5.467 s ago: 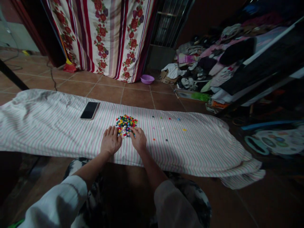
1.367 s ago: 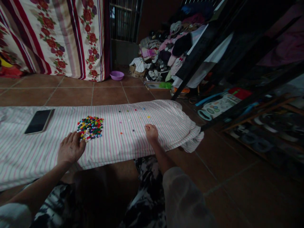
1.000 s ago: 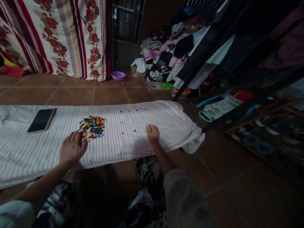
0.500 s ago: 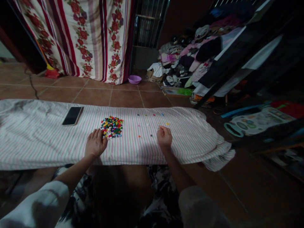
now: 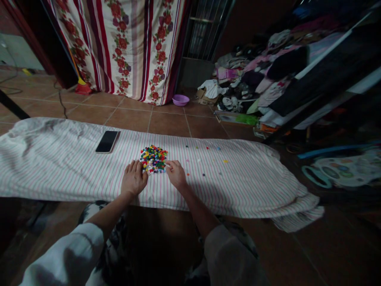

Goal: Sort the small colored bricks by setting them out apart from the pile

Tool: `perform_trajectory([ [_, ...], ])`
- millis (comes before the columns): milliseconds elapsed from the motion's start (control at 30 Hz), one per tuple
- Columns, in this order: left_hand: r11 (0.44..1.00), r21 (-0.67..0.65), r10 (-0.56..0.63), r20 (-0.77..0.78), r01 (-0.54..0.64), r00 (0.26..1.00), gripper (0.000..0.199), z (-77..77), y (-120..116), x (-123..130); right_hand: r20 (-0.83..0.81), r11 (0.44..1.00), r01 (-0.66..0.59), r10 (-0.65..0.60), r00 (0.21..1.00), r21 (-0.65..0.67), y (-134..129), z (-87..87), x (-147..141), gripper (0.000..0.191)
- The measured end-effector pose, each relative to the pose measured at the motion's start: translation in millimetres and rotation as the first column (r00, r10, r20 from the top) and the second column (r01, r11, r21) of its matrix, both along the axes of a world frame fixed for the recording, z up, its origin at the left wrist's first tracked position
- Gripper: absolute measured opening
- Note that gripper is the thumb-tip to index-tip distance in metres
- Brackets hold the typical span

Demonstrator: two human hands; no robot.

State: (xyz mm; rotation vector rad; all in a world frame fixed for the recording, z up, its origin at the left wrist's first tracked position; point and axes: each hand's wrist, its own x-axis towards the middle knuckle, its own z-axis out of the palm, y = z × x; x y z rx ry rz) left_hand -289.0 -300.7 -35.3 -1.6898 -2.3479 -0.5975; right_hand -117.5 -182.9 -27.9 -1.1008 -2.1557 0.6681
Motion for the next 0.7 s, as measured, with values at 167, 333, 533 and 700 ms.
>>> perform_trajectory([
  [167,1.0,0.001,-0.003,-0.027,0.003,1.0,0.049,-0.7,1,1,0.147,0.999,0.039,-0.034,0.989,-0.028,4,5.8,-23,0.034],
  [333,1.0,0.016,0.003,-0.047,-0.003,0.999,0.05,-2.0,1,1,0.273,0.994,0.09,-0.07,0.959,-0.061,5,15.6,-36,0.032],
  [533,1.0,0.024,-0.003,-0.038,0.004,0.999,0.05,-3.6,1,0,0.323,0.994,0.092,-0.071,0.944,-0.051,6,19.7,-39,0.028],
  [700,1.0,0.029,0.002,-0.047,-0.001,0.999,0.051,-3.6,1,1,0.316,0.995,0.091,-0.076,0.946,-0.035,6,18.8,-40,0.026],
])
